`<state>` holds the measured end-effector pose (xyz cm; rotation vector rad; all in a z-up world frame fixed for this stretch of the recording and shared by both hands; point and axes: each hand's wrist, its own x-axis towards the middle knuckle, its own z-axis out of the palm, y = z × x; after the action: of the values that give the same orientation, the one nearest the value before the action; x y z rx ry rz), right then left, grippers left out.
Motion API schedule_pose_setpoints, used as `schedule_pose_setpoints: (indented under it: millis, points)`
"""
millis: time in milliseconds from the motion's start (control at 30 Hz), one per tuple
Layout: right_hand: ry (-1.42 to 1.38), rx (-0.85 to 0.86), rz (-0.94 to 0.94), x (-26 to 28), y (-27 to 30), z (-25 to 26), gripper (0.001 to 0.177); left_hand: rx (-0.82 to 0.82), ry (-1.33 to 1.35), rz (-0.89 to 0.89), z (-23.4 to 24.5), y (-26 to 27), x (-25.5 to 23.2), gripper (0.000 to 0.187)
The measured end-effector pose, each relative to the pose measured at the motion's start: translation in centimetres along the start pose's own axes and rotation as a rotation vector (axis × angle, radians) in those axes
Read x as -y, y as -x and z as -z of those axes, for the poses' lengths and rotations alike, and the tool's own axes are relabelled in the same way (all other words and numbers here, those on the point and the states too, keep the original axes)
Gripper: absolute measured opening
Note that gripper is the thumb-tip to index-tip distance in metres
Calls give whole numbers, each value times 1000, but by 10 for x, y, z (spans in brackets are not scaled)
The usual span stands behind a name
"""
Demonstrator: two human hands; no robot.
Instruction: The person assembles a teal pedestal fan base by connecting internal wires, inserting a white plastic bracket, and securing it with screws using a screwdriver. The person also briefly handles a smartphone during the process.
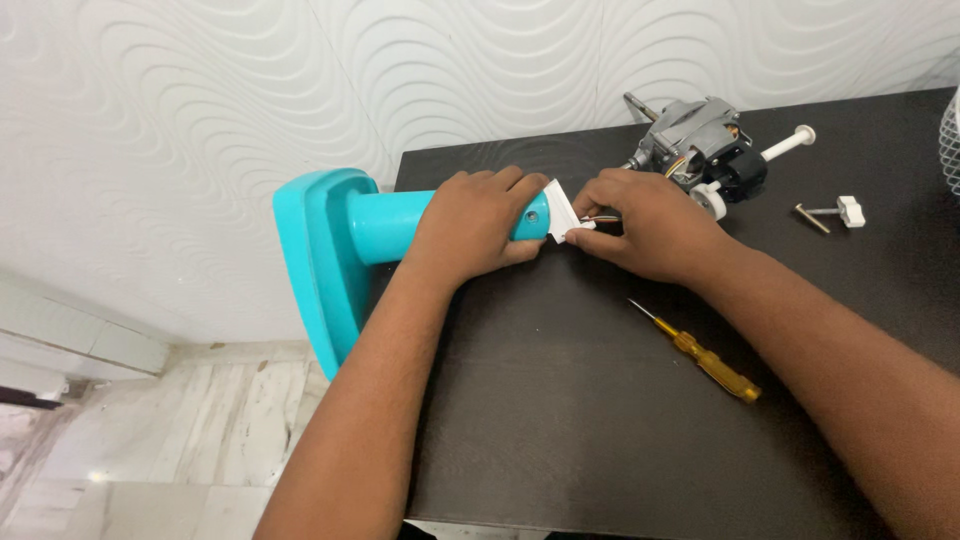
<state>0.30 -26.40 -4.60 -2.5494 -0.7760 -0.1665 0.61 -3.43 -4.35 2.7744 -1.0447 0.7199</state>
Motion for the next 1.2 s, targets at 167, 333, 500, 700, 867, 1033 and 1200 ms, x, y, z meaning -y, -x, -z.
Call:
schedule_pose_setpoints:
  millis: [167, 333, 500, 700, 867, 1033, 1200]
  points:
    - [-12, -58, 83, -5, 1, -4, 29, 32, -20, 14, -2, -1, 1, 62]
    - [62, -172, 189, -9, 5, -8, 27, 1, -27, -21, -2, -1, 0, 62]
    - [29, -183, 172, -8, 7, -8, 27, -3, -51, -26, 0, 1, -2, 63]
    - [83, -297, 310, -12, 9, 1, 31, -7, -40, -8, 1, 0, -4, 63]
    - [19, -489, 72, -35, 26, 72, 25, 3, -64, -8, 0, 1, -3, 65]
    - [245, -287, -511, -81, 64, 139, 23, -11, -74, -10, -1, 0, -3, 66]
    - [346, 45, -810, -107, 59, 119, 24, -19, -60, -16, -3, 3, -2, 66]
